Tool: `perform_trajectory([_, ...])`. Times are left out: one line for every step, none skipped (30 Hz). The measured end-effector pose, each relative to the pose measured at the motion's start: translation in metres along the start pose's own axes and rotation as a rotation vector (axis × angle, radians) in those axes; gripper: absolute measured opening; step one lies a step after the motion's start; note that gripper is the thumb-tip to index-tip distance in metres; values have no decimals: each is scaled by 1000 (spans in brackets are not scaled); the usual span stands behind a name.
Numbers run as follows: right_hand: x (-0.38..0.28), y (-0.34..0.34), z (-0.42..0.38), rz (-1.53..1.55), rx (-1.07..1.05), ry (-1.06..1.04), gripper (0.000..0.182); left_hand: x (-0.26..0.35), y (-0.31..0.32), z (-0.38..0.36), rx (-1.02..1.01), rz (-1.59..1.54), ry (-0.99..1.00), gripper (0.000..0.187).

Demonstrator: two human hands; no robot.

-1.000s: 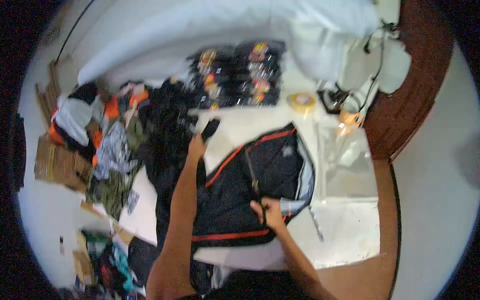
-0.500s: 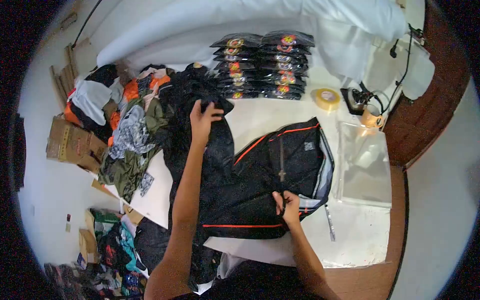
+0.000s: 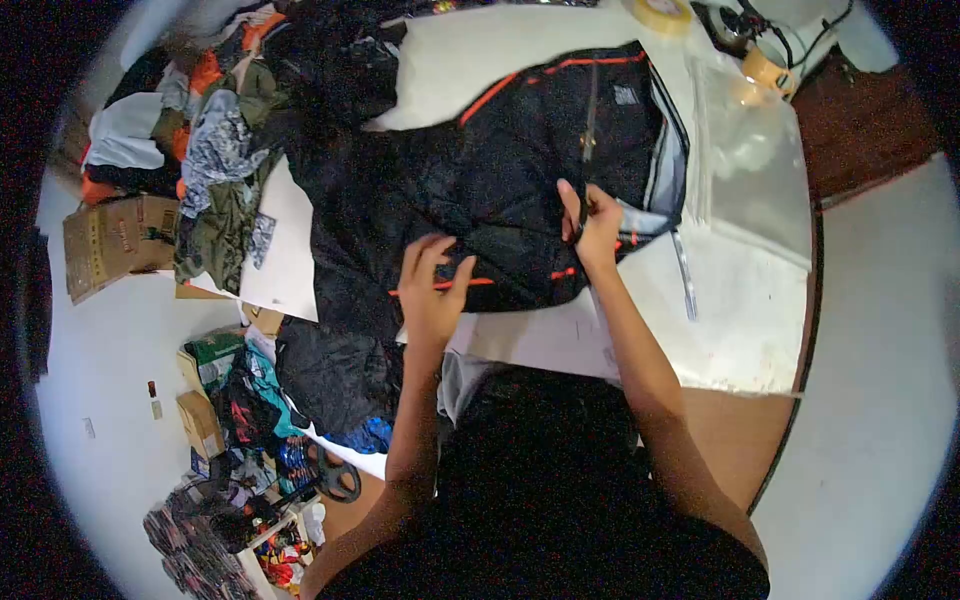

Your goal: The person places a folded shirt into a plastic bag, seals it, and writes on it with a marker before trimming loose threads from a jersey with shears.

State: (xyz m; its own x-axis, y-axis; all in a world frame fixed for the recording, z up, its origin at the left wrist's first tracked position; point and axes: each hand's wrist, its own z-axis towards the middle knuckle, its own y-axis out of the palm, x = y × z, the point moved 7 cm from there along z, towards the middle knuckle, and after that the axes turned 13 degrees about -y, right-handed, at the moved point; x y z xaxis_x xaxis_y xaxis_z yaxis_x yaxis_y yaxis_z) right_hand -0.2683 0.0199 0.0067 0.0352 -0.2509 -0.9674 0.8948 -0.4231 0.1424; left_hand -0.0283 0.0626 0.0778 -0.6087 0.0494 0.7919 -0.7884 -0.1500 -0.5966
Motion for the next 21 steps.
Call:
perform_trajectory([-1, 0, 0, 3, 7, -7, 43, 8, 10, -8, 13, 11, 50, 28])
perform_trajectory([2, 0, 1, 41, 14, -19, 42, 17, 24, -14, 8, 28, 116, 31])
perform_trajectory([4, -2, 0, 30, 19, -15, 42, 22, 34, -21, -2, 21, 112, 31])
perform_trajectory([1, 1, -1, 57, 19, -18, 42, 34, 44, -26, -29, 157, 128, 32])
perform_trajectory([-1, 1, 0, 84, 20, -22, 42, 43, 54, -31, -54, 292, 147, 32])
perform_trajectory([4, -2, 0, 40, 27, -29, 43, 44, 61, -34, -58, 286, 150, 32])
perform_trajectory([3, -3, 0, 37, 31, -33, 43, 38, 73, -35, -108, 381, 117, 32])
perform_trajectory([1, -1, 1, 38, 22, -45, 42, 31, 83, -35, -155, 477, 85, 31])
perform_trajectory([0, 0, 1, 41, 11, -55, 42, 26, 85, -34, -153, 477, 88, 31])
perform_trajectory([0, 0, 1, 23, 13, -58, 41, 22, 83, -32, -135, 372, 65, 26])
perform_trajectory([1, -1, 0, 28, 12, -57, 41, 16, 79, -30, -117, 269, 39, 22])
perform_trajectory([2, -2, -1, 17, 1, -62, 39, 9, 77, -28, -116, 274, 37, 22])
perform_trajectory([-3, 0, -1, 6, -10, -68, 37, 0, 71, -22, -165, -27, -59, 17])
perform_trajectory([-7, -1, -2, 11, -14, -66, 37, -10, 66, -17, -210, -330, -155, 13])
perform_trajectory([-13, 1, -5, 6, -84, -53, 34, -24, 68, -17, -341, -444, -322, 9])
perform_trajectory([-21, 4, -10, 0, -157, -37, 32, -20, 58, -14, -304, -513, -315, 9])
perform_trajectory([-29, 6, -16, 1, -163, -28, 32, -16, 48, -12, -266, -582, -310, 9])
perform_trajectory([-35, 9, -22, -21, -191, 18, 30, -18, 43, -11, -261, -605, -304, 11])
perform_trajectory([-36, 11, -27, -43, -218, 60, 28, -15, 37, -11, -256, -604, -310, 11])
perform_trajectory([-35, 13, -31, -59, -288, 41, 27, -12, 32, -11, -270, -681, -365, 11])
perform_trajectory([-37, 14, -35, -58, -290, 43, 27, -10, 29, -13, -285, -757, -419, 11])
